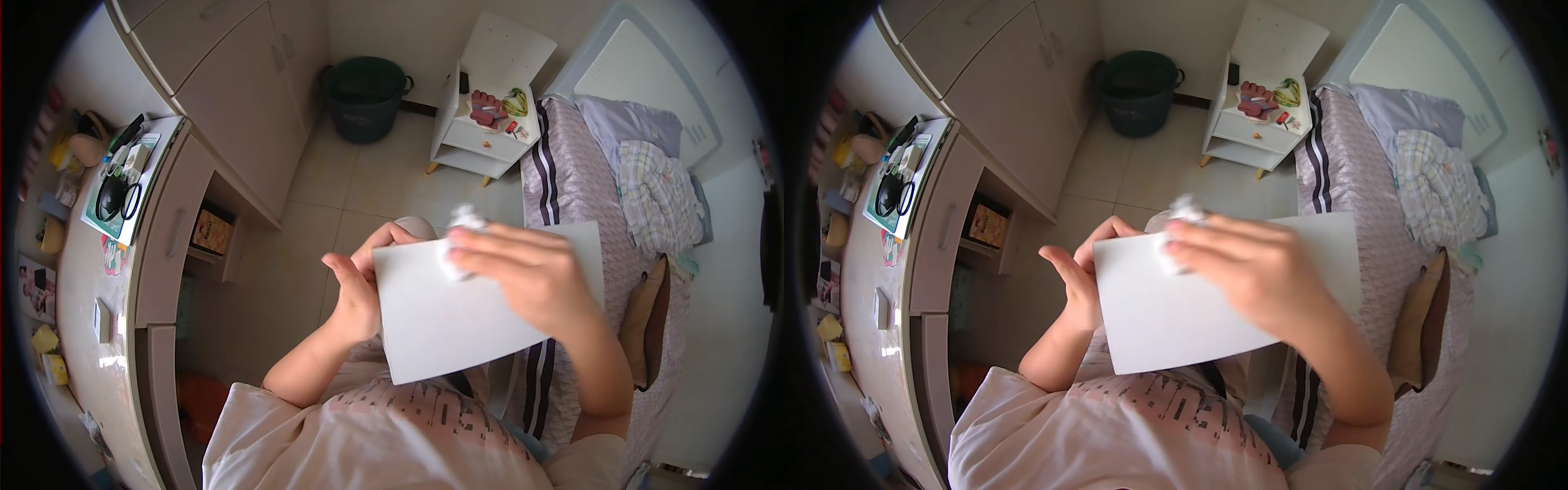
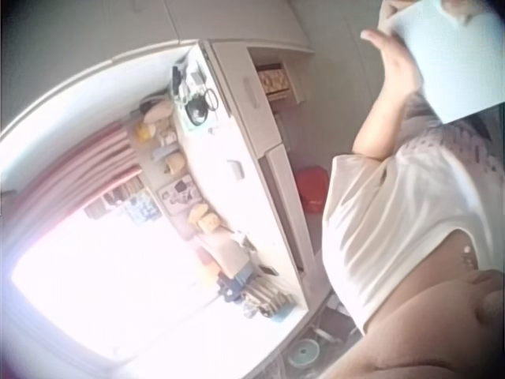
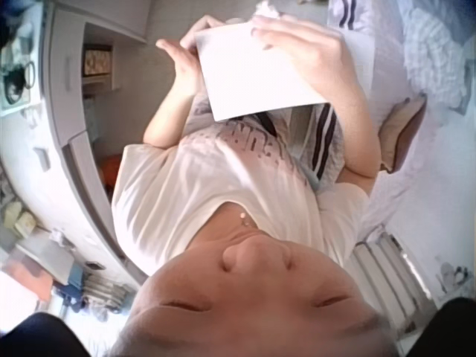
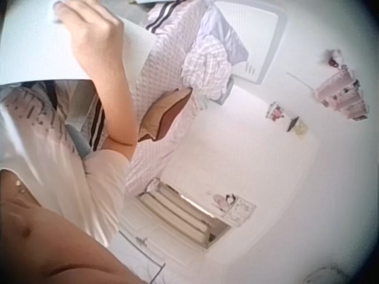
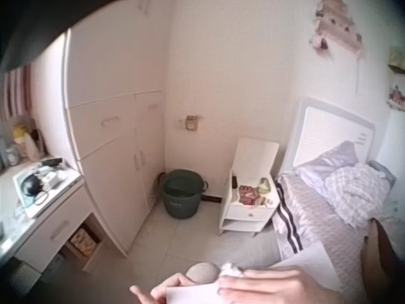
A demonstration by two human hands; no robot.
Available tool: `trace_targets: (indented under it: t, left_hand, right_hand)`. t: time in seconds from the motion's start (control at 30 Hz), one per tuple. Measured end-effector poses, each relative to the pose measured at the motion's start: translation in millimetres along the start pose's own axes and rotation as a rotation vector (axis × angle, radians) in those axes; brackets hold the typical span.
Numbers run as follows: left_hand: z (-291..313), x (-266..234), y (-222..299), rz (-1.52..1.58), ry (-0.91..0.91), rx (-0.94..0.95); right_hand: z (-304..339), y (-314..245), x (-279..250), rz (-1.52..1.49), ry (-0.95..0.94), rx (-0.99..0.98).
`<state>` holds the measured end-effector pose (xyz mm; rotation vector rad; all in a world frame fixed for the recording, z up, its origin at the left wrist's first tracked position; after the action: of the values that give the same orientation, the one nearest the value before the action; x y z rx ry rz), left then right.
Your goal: The person wipes a drawer with a cloth, slides it into a nightstand, and places gloves and small items inside. They then wipe down the headboard of the bed with the cloth and touch a digital clock on the desk.
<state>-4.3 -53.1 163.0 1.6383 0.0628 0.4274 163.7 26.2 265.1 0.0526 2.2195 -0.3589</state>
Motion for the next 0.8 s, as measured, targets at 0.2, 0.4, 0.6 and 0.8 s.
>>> trace_targets:
  t: [0.2,0.4,0.6,0.8]
  left_hand:
    - [-1.5,1.3,-4.2,-0.026,-0.067,0.036]
    - [1.8,12.9,-7.6,0.015,-0.039,0.027]
    - [-9.6,-0.8,-0.1,0.150,0.069,0.062]
    - [-37.5,-10.5,7.3,0.129,0.199,-0.027]
  right_hand:
    - [14.1,0.1,-10.3,0.088,0.033,0.067]
    - [-18.0,-38.6,34.9,-0.082,0.127,-0.096]
    - [29.6,13.4,-20.9,-0.098,0.027,0.282]
    - [87.8,71.3,-72.4,0.135,0.001,0.501]
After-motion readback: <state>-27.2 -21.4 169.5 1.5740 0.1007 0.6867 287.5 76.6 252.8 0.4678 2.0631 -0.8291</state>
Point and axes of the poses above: each hand's wrist, its own z-axis away from the middle knuckle, its own x-axis out of the palm, y = z × x, the point moved 4 cm from there along -z, towards the middle knuckle, and after that the axes turned 10 degrees about y, right-handed, at the moved point
